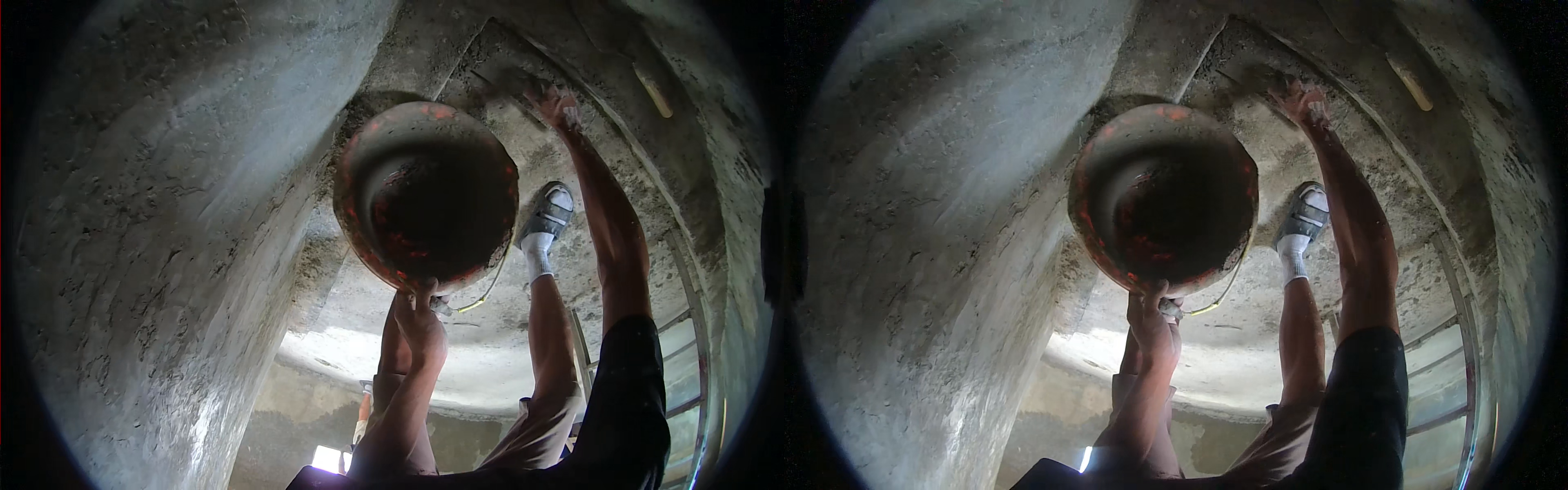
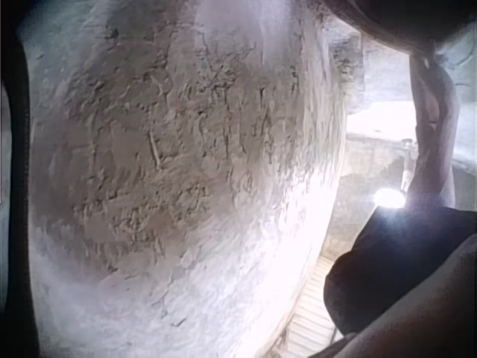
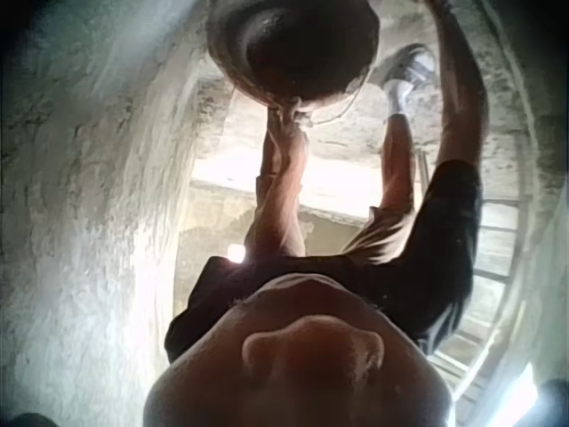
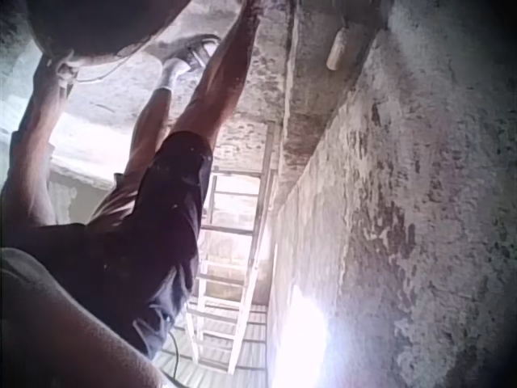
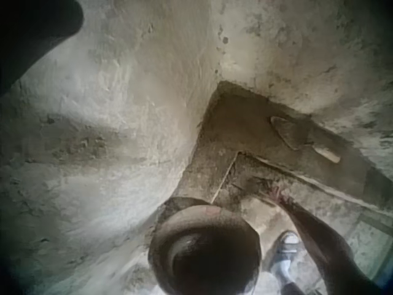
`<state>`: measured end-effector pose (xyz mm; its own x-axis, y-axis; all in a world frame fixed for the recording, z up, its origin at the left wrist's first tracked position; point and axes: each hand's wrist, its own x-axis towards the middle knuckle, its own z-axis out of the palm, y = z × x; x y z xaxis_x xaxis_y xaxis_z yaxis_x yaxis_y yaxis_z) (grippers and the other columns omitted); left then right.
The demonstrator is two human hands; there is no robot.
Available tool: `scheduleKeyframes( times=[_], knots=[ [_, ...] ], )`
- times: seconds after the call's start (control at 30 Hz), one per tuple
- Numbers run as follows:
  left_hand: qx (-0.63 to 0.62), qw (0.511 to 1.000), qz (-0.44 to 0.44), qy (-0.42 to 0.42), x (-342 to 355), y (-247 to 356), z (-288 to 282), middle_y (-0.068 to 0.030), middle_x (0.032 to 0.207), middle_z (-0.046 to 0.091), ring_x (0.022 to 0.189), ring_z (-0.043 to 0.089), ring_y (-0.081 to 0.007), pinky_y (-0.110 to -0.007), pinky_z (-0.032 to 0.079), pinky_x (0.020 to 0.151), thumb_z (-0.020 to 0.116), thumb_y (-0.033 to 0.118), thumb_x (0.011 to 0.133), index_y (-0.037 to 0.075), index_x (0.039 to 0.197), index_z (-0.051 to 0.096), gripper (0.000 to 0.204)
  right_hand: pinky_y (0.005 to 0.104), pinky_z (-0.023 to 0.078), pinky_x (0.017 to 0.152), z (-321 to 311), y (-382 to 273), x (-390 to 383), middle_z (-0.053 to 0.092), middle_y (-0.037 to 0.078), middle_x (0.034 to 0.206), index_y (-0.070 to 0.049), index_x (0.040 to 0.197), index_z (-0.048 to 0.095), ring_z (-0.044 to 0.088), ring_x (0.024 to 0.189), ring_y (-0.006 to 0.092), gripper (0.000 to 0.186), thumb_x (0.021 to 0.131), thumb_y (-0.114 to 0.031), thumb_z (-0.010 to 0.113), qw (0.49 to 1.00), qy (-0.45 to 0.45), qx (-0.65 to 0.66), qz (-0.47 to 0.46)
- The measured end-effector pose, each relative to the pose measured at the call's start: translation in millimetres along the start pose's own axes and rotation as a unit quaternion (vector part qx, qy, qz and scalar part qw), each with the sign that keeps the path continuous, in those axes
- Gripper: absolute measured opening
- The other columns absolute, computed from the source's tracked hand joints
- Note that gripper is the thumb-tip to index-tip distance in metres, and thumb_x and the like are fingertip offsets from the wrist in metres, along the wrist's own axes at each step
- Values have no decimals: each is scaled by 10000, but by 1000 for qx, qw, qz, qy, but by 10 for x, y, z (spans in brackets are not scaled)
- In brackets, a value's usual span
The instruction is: The person scoops cement from a bag into a bucket, adds water, and mixes it with a trowel. They then carry the bucket to a wall and apply the mixture to the surface using the trowel.
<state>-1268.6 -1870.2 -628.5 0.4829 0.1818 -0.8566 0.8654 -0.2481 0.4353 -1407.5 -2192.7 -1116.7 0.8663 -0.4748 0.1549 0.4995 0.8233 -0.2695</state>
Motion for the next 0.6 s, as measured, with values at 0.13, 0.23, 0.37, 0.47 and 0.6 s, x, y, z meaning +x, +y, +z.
scheduleKeyframes(
  times=[0.13,0.23,0.37,0.47,0.6],
  knots=[
    [17,1000,21,4,73,40,-98,-2,919,518,676,466,-69,-203,377,550,615,58,772,71,1106,493,356,536,142,1098,261,319,17,338,52,1402,-166,1334,355,279,1314,255,601,864,-528,448,958,275,-39,65],
    [41,998,39,4,113,10,-124,-19,959,529,738,496,-92,-225,405,602,611,60,777,58,1148,484,393,538,182,1085,670,462,212,345,46,1397,-154,1331,359,291,1309,253,585,881,-523,421,997,71,33,8],
    [36,998,43,-15,54,-15,77,-58,1031,535,880,539,-150,-282,455,736,607,60,781,34,1175,471,417,422,358,964,964,-6,-80,432,118,1319,-103,1309,403,420,1184,247,616,892,-554,378,961,210,175,26],
    [44,997,65,-19,56,-45,118,-91,1007,569,911,514,-165,-291,389,819,601,98,811,-37,1082,536,310,343,497,790,1457,-291,-162,524,159,1215,-76,1240,481,585,974,225,525,917,-480,391,638,319,696,79],
    [23,997,68,-38,131,26,-46,-80,1068,530,991,536,-194,-344,451,885,589,36,783,13,1150,476,385,241,533,595,2771,-124,102,471,188,1238,-160,1390,269,552,1001,185,538,917,-292,489,379,126,890,220]
  ],
)
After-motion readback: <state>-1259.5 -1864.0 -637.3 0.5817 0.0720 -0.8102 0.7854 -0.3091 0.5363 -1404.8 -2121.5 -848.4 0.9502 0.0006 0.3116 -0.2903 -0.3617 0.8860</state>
